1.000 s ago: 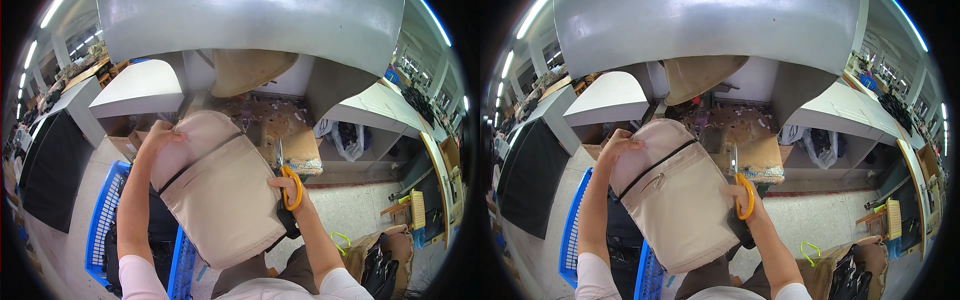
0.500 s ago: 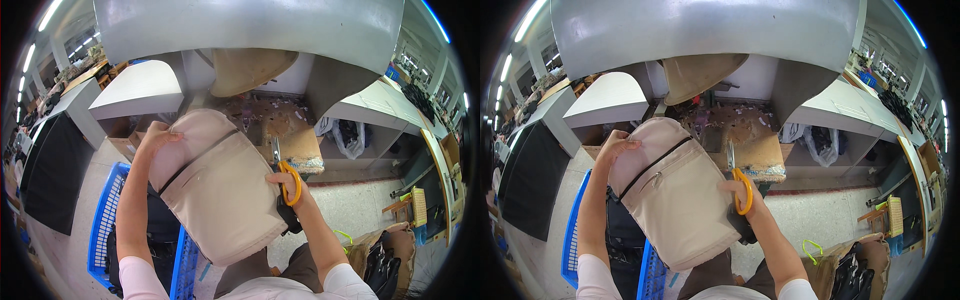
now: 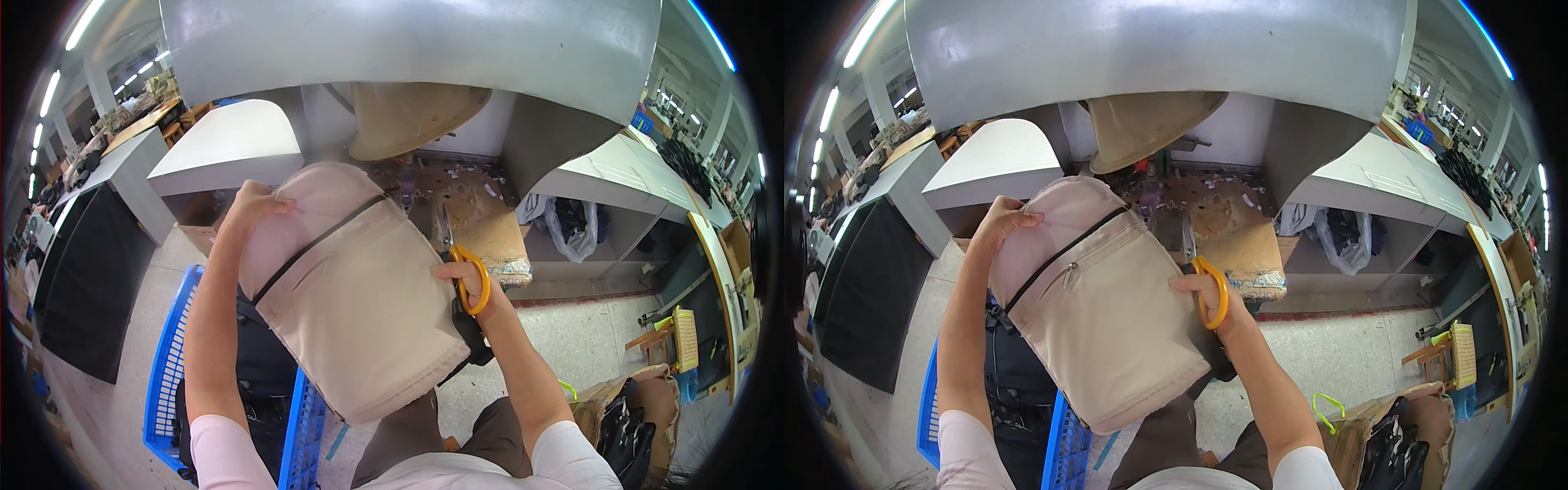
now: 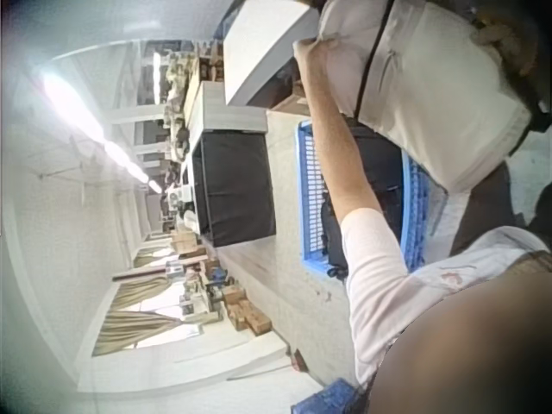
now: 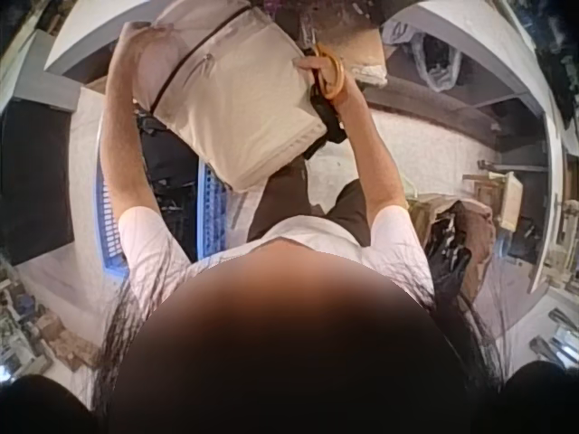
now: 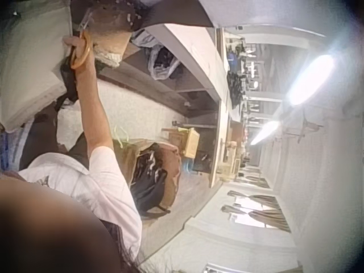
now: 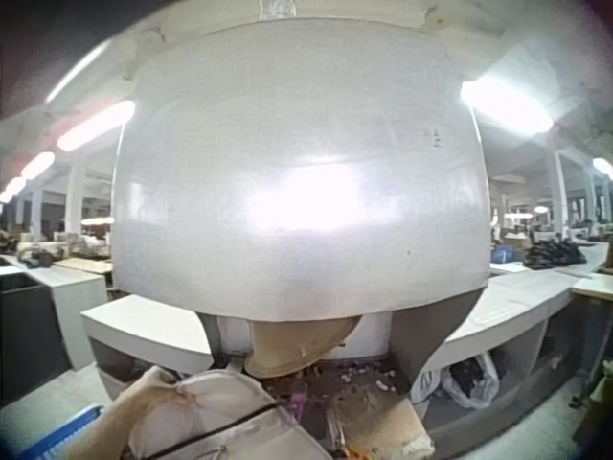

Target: Trimming excess fabric and loose threads from backpack panels using a pair of scissors.

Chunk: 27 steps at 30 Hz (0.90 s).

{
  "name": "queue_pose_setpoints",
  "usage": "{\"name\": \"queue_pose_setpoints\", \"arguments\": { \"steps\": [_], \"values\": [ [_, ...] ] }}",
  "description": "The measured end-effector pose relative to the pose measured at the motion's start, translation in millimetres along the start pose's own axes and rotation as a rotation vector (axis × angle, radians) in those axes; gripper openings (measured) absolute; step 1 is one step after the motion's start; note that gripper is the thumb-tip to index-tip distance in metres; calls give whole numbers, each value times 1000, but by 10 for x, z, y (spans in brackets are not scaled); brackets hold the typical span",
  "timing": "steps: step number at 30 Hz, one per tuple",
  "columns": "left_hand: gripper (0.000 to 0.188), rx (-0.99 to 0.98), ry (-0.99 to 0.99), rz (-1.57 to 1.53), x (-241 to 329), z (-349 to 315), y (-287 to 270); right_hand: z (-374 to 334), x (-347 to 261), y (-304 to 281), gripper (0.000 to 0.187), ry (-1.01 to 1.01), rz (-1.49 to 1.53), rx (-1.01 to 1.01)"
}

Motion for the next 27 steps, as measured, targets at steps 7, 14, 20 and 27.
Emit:
{"name": "queue_pose_setpoints", "arguments": {
  "steps": [7,14,20,27],
  "values": [
    [57,272,123,750,570,-649,299,-350,-4,100,37,-117,-78,-84],
    [60,-424,488,907,1166,-1772,1416,-769,-234,1160,48,-312,-716,-550],
    [27,-611,-61,472,271,-2144,777,-893,-489,1296,44,-581,-687,-400],
    [36,464,-97,-541,-617,-4136,-837,-1052,755,720,41,-215,-495,-480]
  ]
}}
Point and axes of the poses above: each hand's wrist, its own z-axis towards the middle knuckle, its own y-axis out of the palm, x = y × z, the point moved 7 cm from there along z, towards the middle knuckle, and after that the axes turned 13 degrees about -x, right-handed, at the moved point
